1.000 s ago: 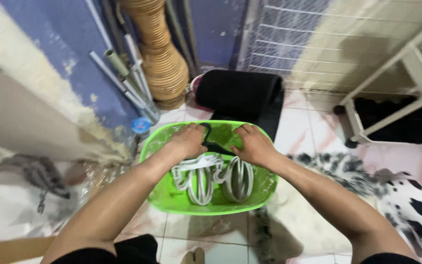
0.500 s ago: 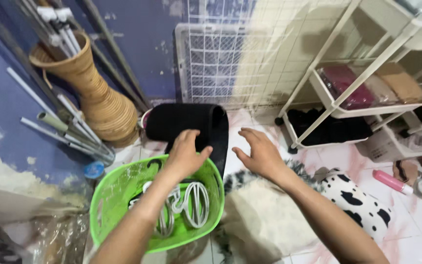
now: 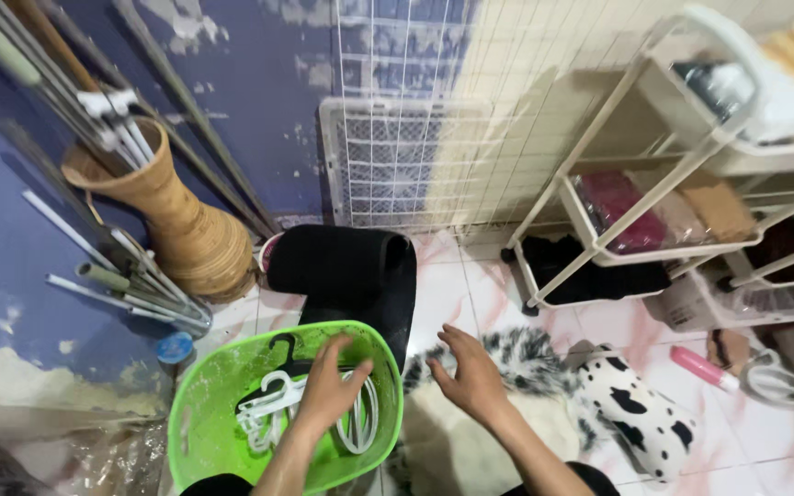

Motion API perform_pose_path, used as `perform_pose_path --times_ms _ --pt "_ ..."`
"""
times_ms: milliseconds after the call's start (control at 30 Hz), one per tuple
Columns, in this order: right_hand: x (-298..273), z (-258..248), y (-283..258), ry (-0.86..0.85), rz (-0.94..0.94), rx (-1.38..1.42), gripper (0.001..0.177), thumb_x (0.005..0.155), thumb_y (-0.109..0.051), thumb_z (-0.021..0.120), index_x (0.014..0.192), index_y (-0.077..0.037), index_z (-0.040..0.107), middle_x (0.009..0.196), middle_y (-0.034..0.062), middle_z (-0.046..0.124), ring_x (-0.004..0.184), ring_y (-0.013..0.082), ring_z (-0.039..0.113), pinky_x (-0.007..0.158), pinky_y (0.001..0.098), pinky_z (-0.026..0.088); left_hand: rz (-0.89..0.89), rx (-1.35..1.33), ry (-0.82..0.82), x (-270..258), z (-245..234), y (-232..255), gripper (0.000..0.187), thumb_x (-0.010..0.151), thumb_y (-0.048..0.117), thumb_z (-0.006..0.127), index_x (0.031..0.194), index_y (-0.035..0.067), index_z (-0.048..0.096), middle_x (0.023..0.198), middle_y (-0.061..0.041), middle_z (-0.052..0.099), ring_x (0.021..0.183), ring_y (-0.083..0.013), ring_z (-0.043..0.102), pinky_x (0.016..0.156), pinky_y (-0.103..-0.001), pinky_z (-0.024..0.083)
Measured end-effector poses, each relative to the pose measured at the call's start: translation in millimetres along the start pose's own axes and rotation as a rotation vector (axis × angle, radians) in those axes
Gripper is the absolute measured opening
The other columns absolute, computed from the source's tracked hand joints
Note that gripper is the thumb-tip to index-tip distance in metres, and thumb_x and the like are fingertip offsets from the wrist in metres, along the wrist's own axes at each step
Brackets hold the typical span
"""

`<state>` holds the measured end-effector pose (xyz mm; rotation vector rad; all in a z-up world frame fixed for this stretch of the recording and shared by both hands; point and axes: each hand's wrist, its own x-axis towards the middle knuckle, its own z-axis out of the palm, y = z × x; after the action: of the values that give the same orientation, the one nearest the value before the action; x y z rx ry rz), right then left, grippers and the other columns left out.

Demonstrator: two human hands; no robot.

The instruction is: The person sits on the floor and organizes white plastic hangers by picking them up from a green basket and hanging them on a wall-mounted wire rack. The person handles the hangers one by one, placing them in a row on the rack.

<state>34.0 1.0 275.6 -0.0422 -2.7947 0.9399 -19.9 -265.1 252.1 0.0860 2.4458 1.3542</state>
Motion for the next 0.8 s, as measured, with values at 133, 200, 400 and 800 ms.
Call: perform_pose_path --times_ms 133,200,400,800 --pt "-5 -72 -49 0.078 -0.034 -0.136 0.055 0.078 -0.027 0.081 0.123 0.0 0.064 0.139 0.0206 0.059 0.131 0.0418 0.052 0.107 0.0477 0.043 0.17 0.172 0.111 -34 -22 49 0.08 0.079 0.034 0.08 0.146 0.005 0.045 0.155 -0.02 0.036 0.145 -0.0383 0.035 0.117 -0.045 0.034" --pt "5 -116 -78 0.131 -0.059 -0.172 0.057 0.077 -0.026 0.081 0.124 0.0 0.063 0.139 0.0201 0.059 0.131 0.0423 0.052 0.105 0.0485 0.043 0.291 0.177 0.095 -42 -40 105 0.078 0.081 0.031 0.079 0.143 0.001 0.043 0.156 -0.022 0.034 0.147 -0.0406 0.03 0.116 -0.047 0.032" --pt "35 -263 -159 0.242 -0.12 -0.188 0.061 0.075 -0.024 0.081 0.127 0.0 0.061 0.14 0.0206 0.058 0.131 0.042 0.053 0.105 0.0476 0.044 0.459 0.364 0.085 -69 -102 281 0.077 0.085 0.033 0.076 0.144 -0.002 0.042 0.156 -0.024 0.033 0.148 -0.044 0.024 0.119 -0.051 0.022" --pt "72 -530 -284 0.377 -0.136 -0.156 0.058 0.077 -0.021 0.08 0.128 0.001 0.061 0.137 0.0202 0.061 0.127 0.0388 0.057 0.107 0.0441 0.046 0.525 0.4 0.221 -168 -211 525 0.076 0.085 0.034 0.073 0.144 -0.002 0.042 0.152 -0.026 0.039 0.145 -0.045 0.029 0.117 -0.051 0.025"
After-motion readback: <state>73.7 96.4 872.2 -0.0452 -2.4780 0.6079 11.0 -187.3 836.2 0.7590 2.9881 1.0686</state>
